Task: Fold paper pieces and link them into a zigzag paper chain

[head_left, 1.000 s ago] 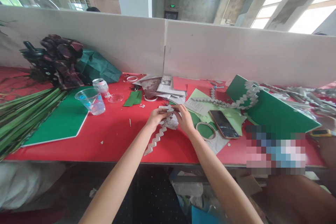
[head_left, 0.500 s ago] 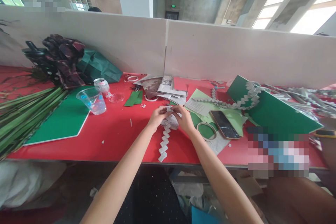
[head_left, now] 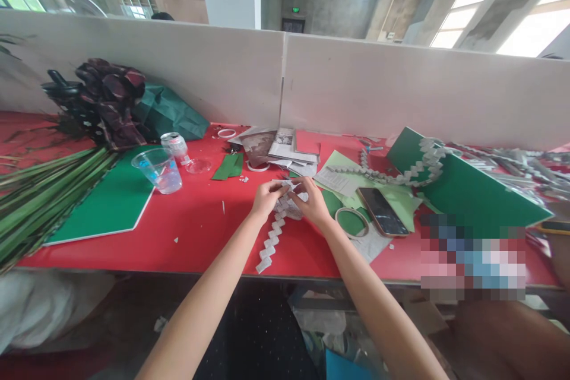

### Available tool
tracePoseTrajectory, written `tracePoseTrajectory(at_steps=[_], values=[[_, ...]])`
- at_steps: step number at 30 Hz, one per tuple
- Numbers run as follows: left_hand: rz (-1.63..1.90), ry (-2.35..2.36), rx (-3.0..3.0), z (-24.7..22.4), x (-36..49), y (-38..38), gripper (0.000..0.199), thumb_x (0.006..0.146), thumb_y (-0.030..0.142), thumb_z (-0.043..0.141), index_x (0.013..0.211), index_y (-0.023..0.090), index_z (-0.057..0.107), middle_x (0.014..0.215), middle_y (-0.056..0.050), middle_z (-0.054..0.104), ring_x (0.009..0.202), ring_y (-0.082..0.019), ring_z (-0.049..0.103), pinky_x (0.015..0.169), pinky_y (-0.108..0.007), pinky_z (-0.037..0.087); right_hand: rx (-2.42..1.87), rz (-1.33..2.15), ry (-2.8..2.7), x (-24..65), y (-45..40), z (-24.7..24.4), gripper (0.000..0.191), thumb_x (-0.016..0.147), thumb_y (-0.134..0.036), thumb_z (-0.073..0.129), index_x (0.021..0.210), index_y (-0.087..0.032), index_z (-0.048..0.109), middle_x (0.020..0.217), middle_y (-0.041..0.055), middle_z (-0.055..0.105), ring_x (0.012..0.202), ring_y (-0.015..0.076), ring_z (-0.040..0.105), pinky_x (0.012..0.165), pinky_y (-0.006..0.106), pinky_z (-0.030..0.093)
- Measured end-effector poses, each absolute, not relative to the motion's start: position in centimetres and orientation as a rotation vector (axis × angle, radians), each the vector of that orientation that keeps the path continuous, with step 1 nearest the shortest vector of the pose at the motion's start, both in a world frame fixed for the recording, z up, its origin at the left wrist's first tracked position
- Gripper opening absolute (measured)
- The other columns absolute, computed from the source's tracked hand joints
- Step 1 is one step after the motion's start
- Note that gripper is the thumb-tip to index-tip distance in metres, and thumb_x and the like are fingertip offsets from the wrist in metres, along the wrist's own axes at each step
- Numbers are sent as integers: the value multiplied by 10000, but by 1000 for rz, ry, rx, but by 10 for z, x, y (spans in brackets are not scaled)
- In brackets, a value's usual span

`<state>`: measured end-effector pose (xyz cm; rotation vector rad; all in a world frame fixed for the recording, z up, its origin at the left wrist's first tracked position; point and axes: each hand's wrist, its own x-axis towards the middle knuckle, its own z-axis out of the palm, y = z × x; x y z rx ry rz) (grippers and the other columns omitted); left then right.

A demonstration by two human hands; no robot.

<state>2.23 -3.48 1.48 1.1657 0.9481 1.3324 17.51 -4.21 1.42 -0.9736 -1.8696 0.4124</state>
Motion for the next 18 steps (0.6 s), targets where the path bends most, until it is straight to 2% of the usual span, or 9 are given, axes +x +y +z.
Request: tracePoseTrajectory(at_steps=[4,8,13,18], values=[[1323,891,1195,16,23,-36,197,631,298,722,754,147,688,739,-28,673,710,-155,586,689,-258,438,-1010,454,-1949,176,-43,15,213,890,-405,512,891,-193,527,830,35,587,717,153,559,688,278,462],[1310,881,1236,17,24,-37,157,619,277,712,702,156,656,690,-3,639,677,-139,564,665,-242,433,-1072,479,-2005,176,-45,16,265,914,-449,459,834,-201,507,720,-4,573,618,129,513,614,241,404],[1308,922,1216,15,23,-37,249,656,356,733,793,153,690,756,-24,670,701,-144,578,658,-244,445,-1185,400,-1994,177,-45,16,312,918,-455,440,728,-211,475,586,-35,475,540,122,421,567,232,333],[1314,959,1212,11,22,-35,332,666,439,745,836,155,719,802,-40,688,725,-156,595,644,-245,456,-1152,424,-1983,178,-41,15,267,911,-403,445,734,-212,505,591,-28,484,540,127,410,565,235,327]])
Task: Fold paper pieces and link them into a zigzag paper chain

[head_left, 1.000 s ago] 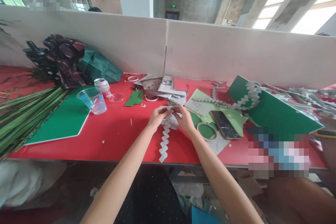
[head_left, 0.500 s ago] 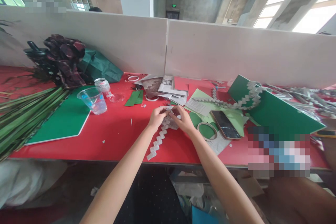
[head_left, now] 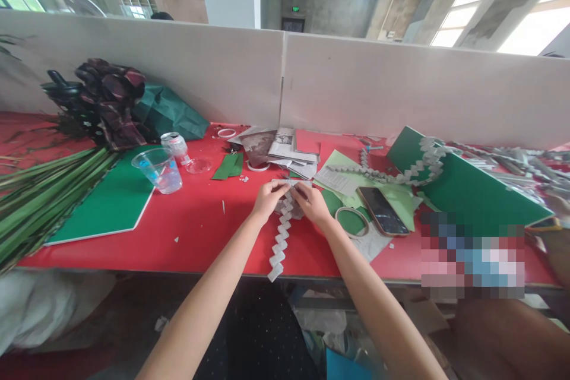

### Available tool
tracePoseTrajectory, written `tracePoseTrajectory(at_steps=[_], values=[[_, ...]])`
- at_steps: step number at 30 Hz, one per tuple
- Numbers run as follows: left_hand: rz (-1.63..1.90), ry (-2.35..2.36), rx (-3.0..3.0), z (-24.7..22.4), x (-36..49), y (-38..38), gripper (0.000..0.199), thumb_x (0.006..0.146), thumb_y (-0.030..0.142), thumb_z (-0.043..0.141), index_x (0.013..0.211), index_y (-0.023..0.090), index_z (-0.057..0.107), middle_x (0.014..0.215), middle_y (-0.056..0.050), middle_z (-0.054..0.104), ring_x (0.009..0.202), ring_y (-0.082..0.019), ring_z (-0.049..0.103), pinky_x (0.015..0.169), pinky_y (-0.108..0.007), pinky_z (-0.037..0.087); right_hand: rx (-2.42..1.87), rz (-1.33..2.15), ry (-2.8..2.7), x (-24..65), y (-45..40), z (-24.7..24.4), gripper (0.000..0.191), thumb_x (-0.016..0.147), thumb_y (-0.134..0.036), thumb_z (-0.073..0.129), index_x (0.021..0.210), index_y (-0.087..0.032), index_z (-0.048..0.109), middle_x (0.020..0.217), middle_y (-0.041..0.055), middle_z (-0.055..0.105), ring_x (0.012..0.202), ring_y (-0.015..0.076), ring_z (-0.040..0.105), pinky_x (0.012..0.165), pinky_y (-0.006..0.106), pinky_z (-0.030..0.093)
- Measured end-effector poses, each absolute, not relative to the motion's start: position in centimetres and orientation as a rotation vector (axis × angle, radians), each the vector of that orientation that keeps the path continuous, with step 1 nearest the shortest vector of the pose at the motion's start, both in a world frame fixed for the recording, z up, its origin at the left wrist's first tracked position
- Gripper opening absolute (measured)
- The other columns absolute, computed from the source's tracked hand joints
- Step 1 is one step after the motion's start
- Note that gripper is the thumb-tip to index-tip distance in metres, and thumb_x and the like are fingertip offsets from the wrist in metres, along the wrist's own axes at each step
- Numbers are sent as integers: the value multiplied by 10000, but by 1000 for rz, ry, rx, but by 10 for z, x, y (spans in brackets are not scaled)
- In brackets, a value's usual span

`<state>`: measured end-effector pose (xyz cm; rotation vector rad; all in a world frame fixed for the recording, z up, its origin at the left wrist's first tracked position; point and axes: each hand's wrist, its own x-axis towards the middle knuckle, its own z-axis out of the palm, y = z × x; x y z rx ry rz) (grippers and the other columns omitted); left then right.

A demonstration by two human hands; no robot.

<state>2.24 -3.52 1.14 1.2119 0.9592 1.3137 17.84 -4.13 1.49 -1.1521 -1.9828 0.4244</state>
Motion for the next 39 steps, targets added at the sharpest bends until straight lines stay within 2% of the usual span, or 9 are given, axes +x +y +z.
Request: tracePoseTrajectory(at_steps=[4,10,16,20,26,35,39], values=[[1361,965,1239,11,21,-33,294,628,400,781,788,158,735,811,-52,707,778,-176,618,740,-278,475,-1142,463,-1972,179,-40,14,278,895,-412,468,713,-204,499,600,-30,483,548,123,411,559,233,323],[1309,966,1187,18,21,-37,306,613,408,781,767,148,731,752,-55,694,703,-165,611,669,-271,474,-1052,665,-1905,178,-39,15,340,912,-433,424,674,-194,467,603,-23,474,570,123,415,551,238,325],[1250,882,1166,23,20,-40,339,624,368,777,885,156,736,906,-66,714,824,-178,627,705,-260,473,-1076,644,-1877,179,-35,13,299,872,-371,490,639,-184,503,591,-26,476,567,119,410,554,241,317],[1221,841,1062,21,19,-38,329,592,349,813,843,149,740,813,-50,714,740,-156,629,715,-268,479,-1089,648,-1884,179,-35,12,294,872,-378,492,651,-186,513,589,-27,470,560,117,396,550,241,308],[1144,731,879,12,13,-29,306,539,266,853,802,156,743,730,-24,705,658,-124,623,667,-248,477,-1051,647,-1905,176,-39,13,341,914,-441,405,670,-204,424,594,-31,404,567,123,363,551,243,295],[1194,807,907,12,14,-29,349,496,243,858,807,135,742,746,-44,716,664,-132,624,686,-261,476,-1036,593,-1951,177,-37,10,349,937,-454,382,708,-200,453,617,-34,431,576,121,393,571,245,301],[1298,843,982,15,15,-32,381,494,237,845,843,142,722,703,-18,695,654,-123,613,668,-244,464,-1084,605,-1989,176,-38,12,407,931,-496,395,670,-189,453,597,-34,441,555,107,385,551,238,278]])
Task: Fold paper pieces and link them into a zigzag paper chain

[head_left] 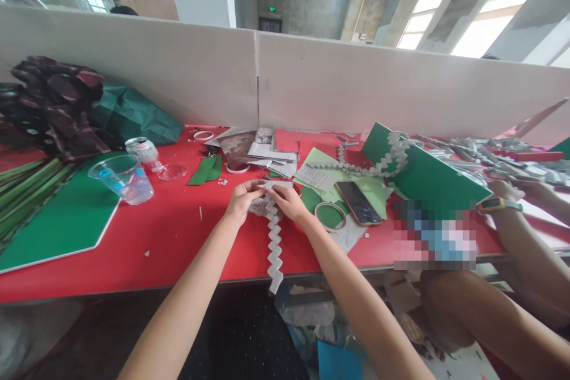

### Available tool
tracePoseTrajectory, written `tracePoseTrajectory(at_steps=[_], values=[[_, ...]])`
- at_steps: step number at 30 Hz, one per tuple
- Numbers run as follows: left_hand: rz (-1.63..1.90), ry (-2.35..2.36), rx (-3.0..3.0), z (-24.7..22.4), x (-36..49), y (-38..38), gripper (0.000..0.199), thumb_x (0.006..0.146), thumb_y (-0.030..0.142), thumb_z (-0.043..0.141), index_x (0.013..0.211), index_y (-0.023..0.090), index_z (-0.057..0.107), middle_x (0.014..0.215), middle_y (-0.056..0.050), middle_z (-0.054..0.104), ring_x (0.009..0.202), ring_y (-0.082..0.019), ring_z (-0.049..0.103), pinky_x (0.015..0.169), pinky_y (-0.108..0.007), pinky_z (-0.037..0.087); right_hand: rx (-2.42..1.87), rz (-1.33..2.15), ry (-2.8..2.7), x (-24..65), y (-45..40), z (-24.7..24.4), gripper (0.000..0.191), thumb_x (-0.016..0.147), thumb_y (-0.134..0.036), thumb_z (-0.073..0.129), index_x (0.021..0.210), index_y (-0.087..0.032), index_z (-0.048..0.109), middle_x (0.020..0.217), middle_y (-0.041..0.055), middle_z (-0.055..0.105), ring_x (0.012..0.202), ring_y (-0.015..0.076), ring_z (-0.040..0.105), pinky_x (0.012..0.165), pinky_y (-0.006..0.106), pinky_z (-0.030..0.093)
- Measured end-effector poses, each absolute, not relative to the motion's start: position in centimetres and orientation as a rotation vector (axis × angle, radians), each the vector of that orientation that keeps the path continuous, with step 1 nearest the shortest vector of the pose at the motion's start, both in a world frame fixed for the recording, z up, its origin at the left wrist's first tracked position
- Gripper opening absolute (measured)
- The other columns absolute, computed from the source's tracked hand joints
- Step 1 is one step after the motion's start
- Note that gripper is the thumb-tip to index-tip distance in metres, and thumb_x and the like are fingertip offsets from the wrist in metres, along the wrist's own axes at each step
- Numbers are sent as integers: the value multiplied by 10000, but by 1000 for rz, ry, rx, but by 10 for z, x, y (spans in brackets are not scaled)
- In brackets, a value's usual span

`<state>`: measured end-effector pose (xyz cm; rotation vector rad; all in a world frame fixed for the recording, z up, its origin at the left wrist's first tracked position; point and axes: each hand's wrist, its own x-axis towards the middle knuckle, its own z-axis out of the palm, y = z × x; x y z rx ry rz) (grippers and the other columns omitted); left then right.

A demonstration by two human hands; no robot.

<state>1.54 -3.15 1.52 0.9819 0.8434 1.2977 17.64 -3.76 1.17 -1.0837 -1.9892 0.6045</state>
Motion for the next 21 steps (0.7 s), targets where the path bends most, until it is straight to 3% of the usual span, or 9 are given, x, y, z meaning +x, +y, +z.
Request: tracePoseTrajectory(at_steps=[6,10,14,21], values=[[1380,888,1172,12,19,-30,331,576,258,786,868,150,672,651,11,648,645,-126,601,655,-243,462,-1143,525,-1991,176,-36,11,429,926,-460,426,600,-180,441,540,-35,418,512,97,356,523,242,235],[1445,977,1420,9,24,-31,184,676,263,696,821,161,645,688,-1,634,682,-136,599,673,-247,462,-1189,451,-1987,174,-34,9,402,914,-415,458,589,-178,457,544,-26,455,513,97,384,531,242,236],[1491,1026,1597,11,25,-34,56,724,209,621,763,170,610,739,-11,625,716,-133,592,707,-242,453,-1167,494,-2012,174,-36,10,445,919,-451,437,567,-182,396,507,-42,380,486,87,331,516,244,212],[1406,897,1209,8,21,-30,315,642,282,752,875,174,569,735,9,634,702,-126,602,695,-242,465,-1095,654,-1943,175,-37,10,458,894,-512,450,581,-193,349,528,-50,344,506,90,311,511,244,222]])
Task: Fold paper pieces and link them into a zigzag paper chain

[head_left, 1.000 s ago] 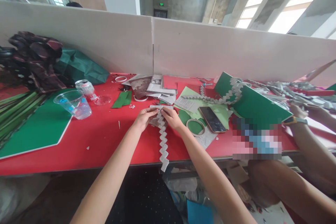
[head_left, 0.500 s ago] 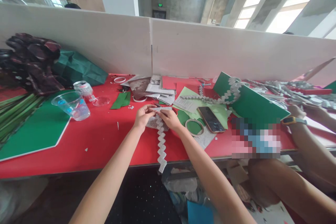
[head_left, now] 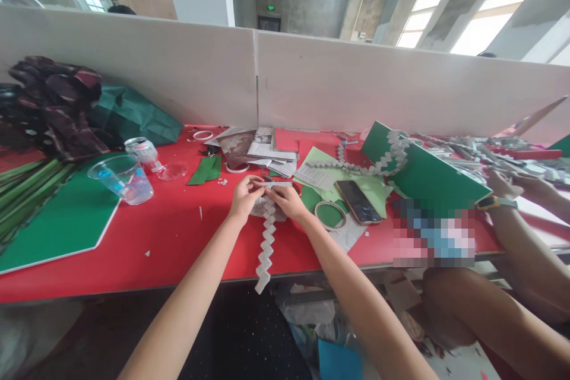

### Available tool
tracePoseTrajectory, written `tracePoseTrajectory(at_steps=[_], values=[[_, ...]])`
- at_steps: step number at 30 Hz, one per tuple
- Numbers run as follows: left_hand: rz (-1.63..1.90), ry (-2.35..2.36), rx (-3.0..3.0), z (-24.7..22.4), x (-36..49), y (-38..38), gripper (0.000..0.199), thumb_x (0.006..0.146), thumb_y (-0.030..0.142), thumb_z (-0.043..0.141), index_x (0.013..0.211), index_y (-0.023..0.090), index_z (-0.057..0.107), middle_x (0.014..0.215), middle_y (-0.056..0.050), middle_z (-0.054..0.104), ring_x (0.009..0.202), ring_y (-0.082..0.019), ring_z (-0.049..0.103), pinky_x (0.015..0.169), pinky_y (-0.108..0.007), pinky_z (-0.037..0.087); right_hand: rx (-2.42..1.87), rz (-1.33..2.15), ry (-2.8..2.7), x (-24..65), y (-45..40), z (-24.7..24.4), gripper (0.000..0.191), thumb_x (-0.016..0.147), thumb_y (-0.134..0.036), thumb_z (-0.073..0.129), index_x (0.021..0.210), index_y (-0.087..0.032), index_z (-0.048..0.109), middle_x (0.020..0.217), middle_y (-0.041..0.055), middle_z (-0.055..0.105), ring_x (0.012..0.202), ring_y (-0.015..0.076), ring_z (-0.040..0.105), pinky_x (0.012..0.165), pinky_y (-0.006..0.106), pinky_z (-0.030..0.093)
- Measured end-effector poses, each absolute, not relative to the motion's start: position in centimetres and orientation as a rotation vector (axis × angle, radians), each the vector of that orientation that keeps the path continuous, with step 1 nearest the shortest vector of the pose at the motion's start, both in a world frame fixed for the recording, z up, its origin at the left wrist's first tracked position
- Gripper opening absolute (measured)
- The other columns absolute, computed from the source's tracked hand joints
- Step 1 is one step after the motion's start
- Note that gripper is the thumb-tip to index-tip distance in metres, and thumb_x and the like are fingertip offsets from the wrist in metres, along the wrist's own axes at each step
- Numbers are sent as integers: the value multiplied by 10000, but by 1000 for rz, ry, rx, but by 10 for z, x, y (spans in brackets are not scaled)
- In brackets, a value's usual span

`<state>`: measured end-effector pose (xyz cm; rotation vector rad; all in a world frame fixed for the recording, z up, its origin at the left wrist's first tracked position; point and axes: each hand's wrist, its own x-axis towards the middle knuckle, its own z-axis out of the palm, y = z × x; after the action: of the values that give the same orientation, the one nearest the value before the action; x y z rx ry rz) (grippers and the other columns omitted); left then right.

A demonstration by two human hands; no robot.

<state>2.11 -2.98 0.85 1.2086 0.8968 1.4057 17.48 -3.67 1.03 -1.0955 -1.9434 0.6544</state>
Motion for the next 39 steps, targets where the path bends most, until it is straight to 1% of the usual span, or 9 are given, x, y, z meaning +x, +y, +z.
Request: tracePoseTrajectory(at_steps=[3,9,15,23,28,31,35,37,39], values=[[1342,861,1106,10,21,-31,346,660,355,756,909,167,604,816,-9,650,758,-130,609,721,-248,474,-1068,715,-1864,176,-34,9,434,888,-495,457,586,-194,373,528,-43,377,517,98,337,516,242,243],[1009,887,1162,13,25,-41,406,688,474,738,952,174,667,831,-20,654,702,-127,595,614,-231,452,-1104,680,-1740,177,-34,11,434,870,-508,461,582,-194,378,527,-46,352,517,96,310,509,245,226],[805,888,1184,12,25,-42,417,668,484,756,931,180,645,759,-2,640,594,-109,574,535,-227,443,-1118,670,-1580,178,-36,17,478,863,-566,443,575,-197,346,536,-46,324,513,92,295,499,243,226],[526,711,1259,17,23,-49,418,723,452,727,1002,160,617,846,-74,694,671,-184,665,560,-271,494,-1056,755,-1234,186,-32,20,502,825,-634,476,579,-207,379,485,-49,349,462,93,323,458,239,259],[613,710,1202,15,22,-49,418,767,477,679,1041,184,565,679,2,614,494,-135,608,466,-251,459,-1000,908,-1082,188,-31,23,544,807,-707,434,588,-212,382,485,-38,371,443,96,340,440,244,291],[650,683,1181,13,22,-49,365,785,470,663,998,196,553,661,28,558,421,-79,524,372,-191,345,-991,983,-1086,189,-30,25,585,821,-720,376,645,-183,525,518,-7,449,473,110,401,464,251,330],[662,653,1155,15,23,-49,331,803,456,649,974,187,558,645,47,497,368,-29,402,326,-166,233,-970,925,-1239,188,-30,25,517,779,-653,520,828,-157,655,592,-8,490,552,116,441,519,241,362],[657,650,1152,17,24,-49,336,810,450,642,998,183,563,635,49,493,362,-28,389,326,-169,226,-987,859,-1248,187,-31,24,457,767,-596,572,837,-154,665,585,-20,465,558,113,428,526,238,355],[673,644,1171,19,24,-50,359,814,445,637,1049,183,563,662,27,539,398,-52,464,350,-178,287,-1010,813,-1196,189,-30,22,425,788,-558,562,861,-151,660,586,-25,451,556,109,414,529,234,352]])
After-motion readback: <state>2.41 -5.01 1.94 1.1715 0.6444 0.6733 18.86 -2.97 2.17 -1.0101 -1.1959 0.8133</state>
